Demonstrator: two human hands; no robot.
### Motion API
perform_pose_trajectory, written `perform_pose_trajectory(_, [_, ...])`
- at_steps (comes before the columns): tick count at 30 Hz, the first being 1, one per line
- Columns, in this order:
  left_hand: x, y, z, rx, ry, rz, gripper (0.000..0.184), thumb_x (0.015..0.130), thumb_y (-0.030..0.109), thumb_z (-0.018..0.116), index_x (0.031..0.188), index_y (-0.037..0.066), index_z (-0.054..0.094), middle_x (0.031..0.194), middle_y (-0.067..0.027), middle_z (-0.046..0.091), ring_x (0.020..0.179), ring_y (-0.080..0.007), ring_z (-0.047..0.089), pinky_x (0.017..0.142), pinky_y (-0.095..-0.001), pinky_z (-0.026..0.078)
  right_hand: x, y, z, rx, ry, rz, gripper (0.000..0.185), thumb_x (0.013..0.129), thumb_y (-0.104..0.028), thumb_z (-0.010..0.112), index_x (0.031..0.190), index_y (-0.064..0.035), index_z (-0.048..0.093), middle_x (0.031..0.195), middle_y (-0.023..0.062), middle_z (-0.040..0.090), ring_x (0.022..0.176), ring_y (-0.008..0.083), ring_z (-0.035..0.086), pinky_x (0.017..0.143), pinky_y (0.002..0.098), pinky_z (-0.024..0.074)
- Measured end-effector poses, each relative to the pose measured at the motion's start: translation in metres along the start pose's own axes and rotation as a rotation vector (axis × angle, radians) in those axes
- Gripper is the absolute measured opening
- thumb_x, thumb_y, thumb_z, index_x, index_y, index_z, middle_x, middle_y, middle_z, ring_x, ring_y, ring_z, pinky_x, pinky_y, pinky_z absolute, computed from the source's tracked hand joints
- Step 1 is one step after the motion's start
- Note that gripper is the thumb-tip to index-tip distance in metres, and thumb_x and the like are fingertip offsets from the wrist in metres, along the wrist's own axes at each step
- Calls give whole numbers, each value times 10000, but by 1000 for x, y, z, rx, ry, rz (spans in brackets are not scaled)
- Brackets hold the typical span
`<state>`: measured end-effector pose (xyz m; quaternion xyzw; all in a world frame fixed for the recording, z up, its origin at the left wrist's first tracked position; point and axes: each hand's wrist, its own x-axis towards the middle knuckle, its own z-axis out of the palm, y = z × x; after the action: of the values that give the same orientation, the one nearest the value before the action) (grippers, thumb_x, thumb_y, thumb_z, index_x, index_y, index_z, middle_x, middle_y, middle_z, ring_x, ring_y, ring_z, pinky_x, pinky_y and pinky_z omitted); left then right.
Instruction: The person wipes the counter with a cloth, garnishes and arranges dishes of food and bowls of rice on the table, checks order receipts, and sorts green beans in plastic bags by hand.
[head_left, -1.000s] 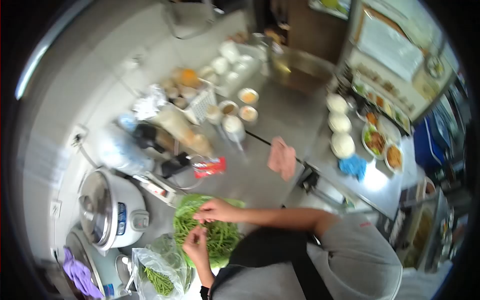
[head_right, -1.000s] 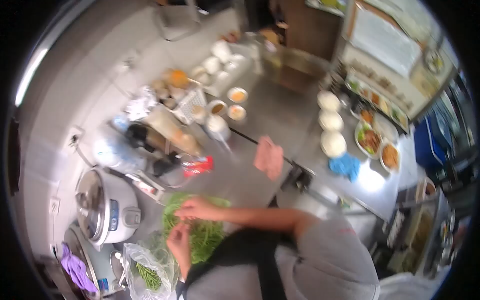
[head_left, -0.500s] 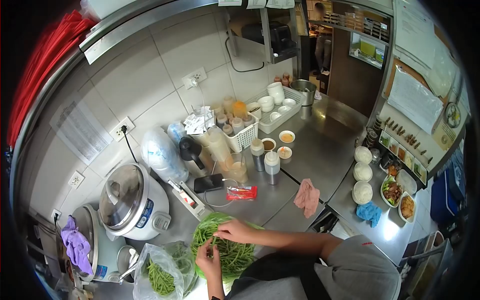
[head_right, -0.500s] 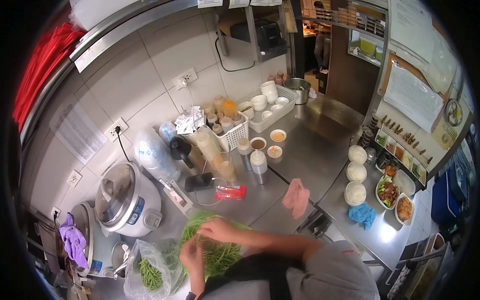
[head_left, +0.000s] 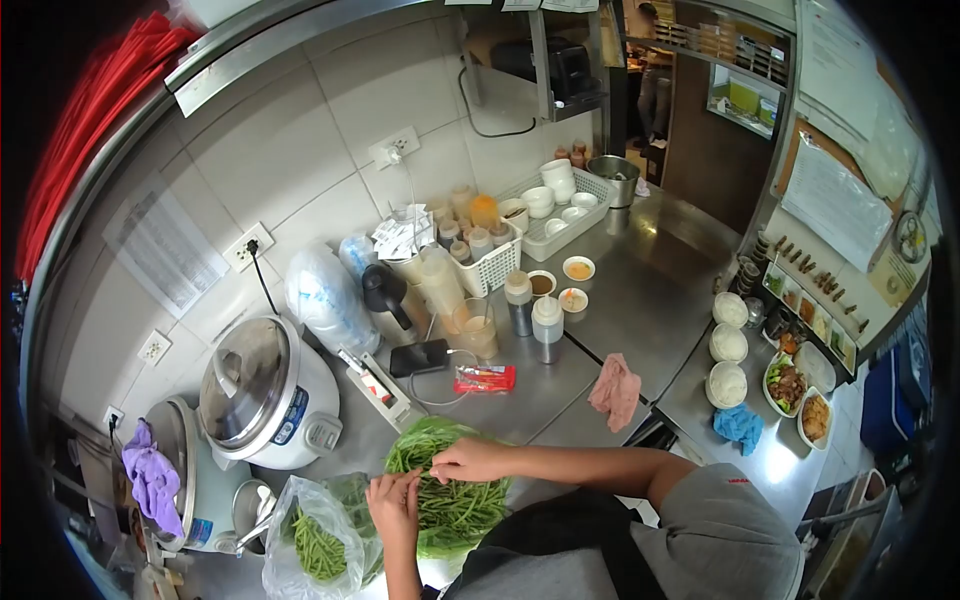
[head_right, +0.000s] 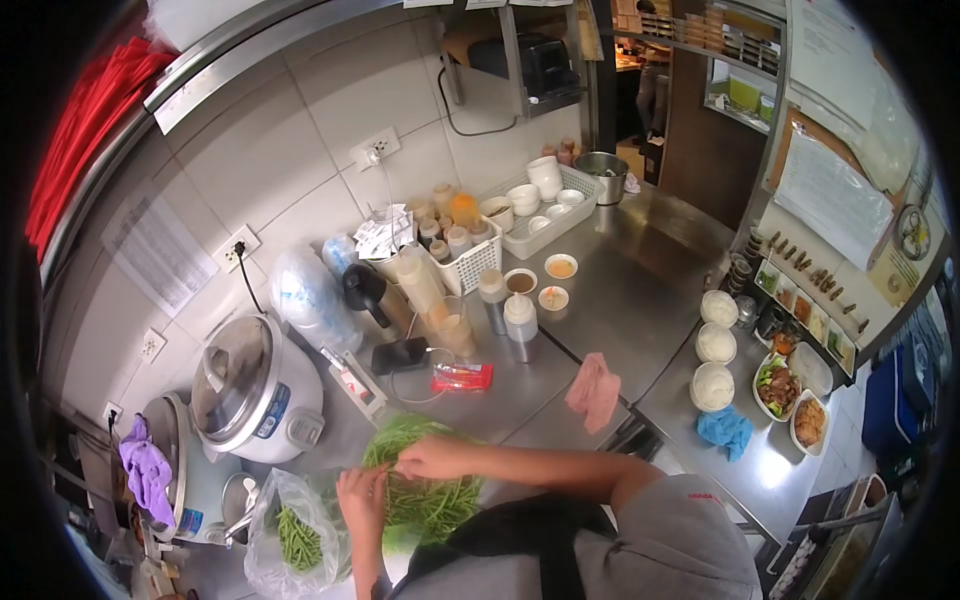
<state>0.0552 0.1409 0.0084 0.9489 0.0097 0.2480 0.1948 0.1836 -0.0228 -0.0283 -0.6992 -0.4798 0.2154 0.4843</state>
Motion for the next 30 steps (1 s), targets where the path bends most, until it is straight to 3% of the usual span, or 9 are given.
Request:
perform_pose_trajectory(5, [-12,-3,16,-297,61,-256,167,832,70,689,995,51,719,849,-90,673,765,-224,600,728,-337,468,4,12,23,445,37,124,302,1013,-301,464,886,-55,584,653,-12,530,556,63,479,551,248,410])
perform_pose_trajectory(8, [-21,3,35,-601,74,-528,188,860,76,690,1015,-29,688,867,-93,705,772,-117,615,747,-261,484,3,4,30,705,108,68,304,1030,-284,424,895,-50,564,671,-21,512,571,55,466,566,214,399])
perform_pose_trajectory(11, [-30,-6,56,-747,190,-584,204,877,80,677,1034,-50,671,866,-67,694,809,-100,602,754,-249,481,4,8,38,780,132,102,300,1029,-282,428,881,-59,565,700,-20,527,590,56,467,577,202,392])
perform_pose_trajectory(14, [-22,-1,45,-871,355,-640,196,953,128,592,1017,-51,639,918,-56,677,836,-109,600,779,-242,475,2,16,45,677,242,238,200,976,-221,506,882,-71,600,701,-29,560,599,52,501,558,220,416])
perform_pose_trajectory(17, [-15,-16,31,-974,474,-695,209,956,113,586,1096,-42,596,959,-79,675,884,-126,642,748,-245,479,-2,27,37,122,236,175,128,884,-105,576,936,-53,680,773,25,664,631,72,560,600,251,462])
perform_pose_trajectory(18, [-10,-16,26,-1031,518,-727,224,952,106,591,1121,-41,584,962,-81,675,884,-129,649,739,-238,478,-2,11,29,131,188,284,157,850,-121,601,964,-63,692,800,83,645,707,182,617,669,314,488])
perform_pose_trajectory(20, [-13,-28,25,-1050,482,-674,253,934,83,612,1151,-39,567,960,-94,689,854,-124,650,730,-227,481,5,33,34,-261,394,-196,187,831,-113,628,991,-74,717,838,78,679,749,201,627,692,301,498])
perform_pose_trajectory(26, [-16,-28,26,-1141,401,-709,239,914,53,626,1131,-29,570,949,-127,710,848,-106,642,735,-231,484,18,-6,28,197,116,194,208,857,-224,701,952,-42,738,824,69,721,729,132,639,692,279,493])
perform_pose_trajectory(30, [-18,-25,30,-1279,393,-687,253,900,36,635,1134,-18,554,950,-120,706,845,-114,645,748,-236,501,27,0,47,433,42,210,216,898,-219,675,941,-11,713,791,10,692,746,63,613,700,227,479])
